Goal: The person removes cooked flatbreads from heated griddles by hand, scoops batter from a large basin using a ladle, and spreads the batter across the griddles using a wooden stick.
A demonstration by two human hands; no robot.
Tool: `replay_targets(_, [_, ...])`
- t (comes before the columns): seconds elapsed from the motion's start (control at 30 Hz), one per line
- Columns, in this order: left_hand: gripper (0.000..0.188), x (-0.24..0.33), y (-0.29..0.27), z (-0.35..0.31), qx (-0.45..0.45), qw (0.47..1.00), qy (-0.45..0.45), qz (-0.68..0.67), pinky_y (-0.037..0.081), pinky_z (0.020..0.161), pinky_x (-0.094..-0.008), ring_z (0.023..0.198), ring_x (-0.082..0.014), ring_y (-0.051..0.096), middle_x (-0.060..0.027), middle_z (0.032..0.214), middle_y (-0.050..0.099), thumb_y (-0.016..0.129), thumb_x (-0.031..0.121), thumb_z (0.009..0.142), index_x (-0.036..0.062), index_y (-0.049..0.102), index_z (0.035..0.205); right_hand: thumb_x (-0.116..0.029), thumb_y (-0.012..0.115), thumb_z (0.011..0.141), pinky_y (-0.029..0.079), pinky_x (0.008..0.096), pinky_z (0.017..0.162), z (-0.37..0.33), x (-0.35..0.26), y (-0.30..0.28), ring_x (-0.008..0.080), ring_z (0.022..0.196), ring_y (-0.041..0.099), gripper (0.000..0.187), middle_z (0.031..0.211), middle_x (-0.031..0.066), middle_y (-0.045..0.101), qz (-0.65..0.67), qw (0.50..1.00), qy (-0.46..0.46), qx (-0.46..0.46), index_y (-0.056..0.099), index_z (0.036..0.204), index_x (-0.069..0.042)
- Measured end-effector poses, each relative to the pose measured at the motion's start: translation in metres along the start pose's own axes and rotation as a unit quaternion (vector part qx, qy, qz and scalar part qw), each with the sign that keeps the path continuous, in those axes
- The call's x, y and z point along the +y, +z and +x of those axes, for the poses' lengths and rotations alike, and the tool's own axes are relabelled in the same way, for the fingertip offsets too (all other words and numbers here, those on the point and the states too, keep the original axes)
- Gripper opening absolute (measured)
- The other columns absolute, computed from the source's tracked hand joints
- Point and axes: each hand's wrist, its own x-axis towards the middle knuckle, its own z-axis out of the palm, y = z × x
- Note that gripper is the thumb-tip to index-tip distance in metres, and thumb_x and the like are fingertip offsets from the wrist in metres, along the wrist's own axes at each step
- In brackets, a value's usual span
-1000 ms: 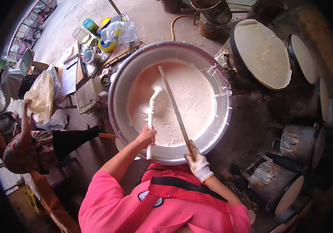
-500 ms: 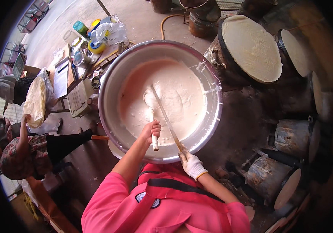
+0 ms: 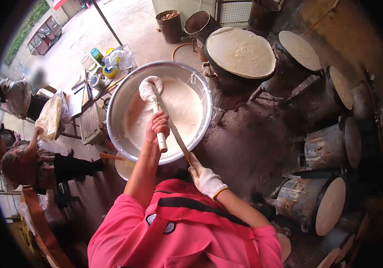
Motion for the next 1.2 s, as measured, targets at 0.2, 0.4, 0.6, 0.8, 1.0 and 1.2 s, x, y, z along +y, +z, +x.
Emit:
replay_targets(0.2, [0.044, -0.078, 0.075, -0.038, -0.069, 0.996, -0.039, 0.047, 0.036, 0.043, -0.0255, 0.04, -0.0101, 0.037, 0.0009, 0.05, 0.035, 0.037, 0.02, 0.106, 0.0113, 0.039, 0.063, -0.036, 0.043, 0.103, 0.052, 0.0555, 0.084, -0.049, 0.026, 0.0, 0.0472, 0.098, 0.065, 0.061, 0.109, 0.0262, 0.068, -0.024, 0.987, -0.133, 0.09, 0.019, 0.158, -0.029])
replay_targets(0.4, [0.015, -0.113, 0.147, -0.08, -0.119, 0.971, 0.052, 0.2, 0.038, 0.035, -0.0234, 0.04, -0.007, 0.039, 0.0001, 0.062, 0.04, 0.032, 0.013, 0.108, 0.0053, 0.044, 0.102, -0.02, 0.055, 0.1, 0.054, 0.0493, 0.083, -0.059, 0.012, -0.018, 0.0434, 0.102, 0.065, 0.063, 0.113, 0.0255, 0.067, 0.086, 0.923, -0.325, 0.186, 0.028, 0.157, -0.024])
replay_targets(0.6, [0.013, -0.106, 0.229, -0.098, -0.143, 0.884, 0.136, 0.424, 0.031, 0.028, -0.0188, 0.037, -0.0027, 0.033, 0.004, 0.061, 0.039, 0.037, 0.013, 0.107, 0.0103, 0.049, 0.111, -0.012, 0.06, 0.097, 0.055, 0.0418, 0.087, -0.047, -0.033, -0.056, 0.0391, 0.112, 0.065, 0.056, 0.135, 0.0198, 0.06, 0.056, 0.855, -0.432, 0.281, 0.041, 0.151, -0.009])
replay_targets(0.8, [0.006, -0.041, 0.201, -0.093, 0.123, 0.803, 0.275, 0.514, 0.027, 0.033, -0.0199, 0.038, -0.0031, 0.029, 0.0072, 0.06, 0.038, 0.05, 0.012, 0.102, 0.0148, 0.049, 0.108, -0.03, 0.051, 0.104, 0.043, 0.0333, 0.105, 0.015, -0.026, -0.02, 0.0274, 0.131, 0.053, 0.058, 0.148, 0.0196, 0.048, 0.338, 0.799, -0.412, 0.279, 0.037, 0.149, 0.003])
replay_targets(1.0, [0.029, 0.041, 0.119, -0.119, 0.137, 0.983, -0.025, 0.121, 0.027, 0.033, -0.0213, 0.037, -0.0035, 0.029, 0.0068, 0.053, 0.03, 0.049, 0.011, 0.102, 0.0136, 0.044, 0.074, -0.03, 0.048, 0.105, 0.048, 0.0296, 0.094, 0.064, -0.017, -0.001, 0.0206, 0.12, 0.057, 0.054, 0.144, 0.0166, 0.052, 0.427, 0.828, -0.239, 0.272, 0.04, 0.148, 0.003])
replay_targets(1.2, [0.01, 0.008, 0.176, -0.127, 0.263, 0.804, 0.098, 0.525, 0.024, 0.027, -0.02, 0.034, -0.0016, 0.026, 0.0075, 0.056, 0.032, 0.051, 0.009, 0.101, 0.0149, 0.05, 0.109, -0.032, 0.054, 0.104, 0.041, 0.0196, 0.048, 0.097, 0.003, 0.02, 0.0049, 0.061, 0.052, 0.027, 0.077, -0.0005, 0.057, 0.326, 0.842, -0.194, 0.384, 0.052, 0.106, -0.006])
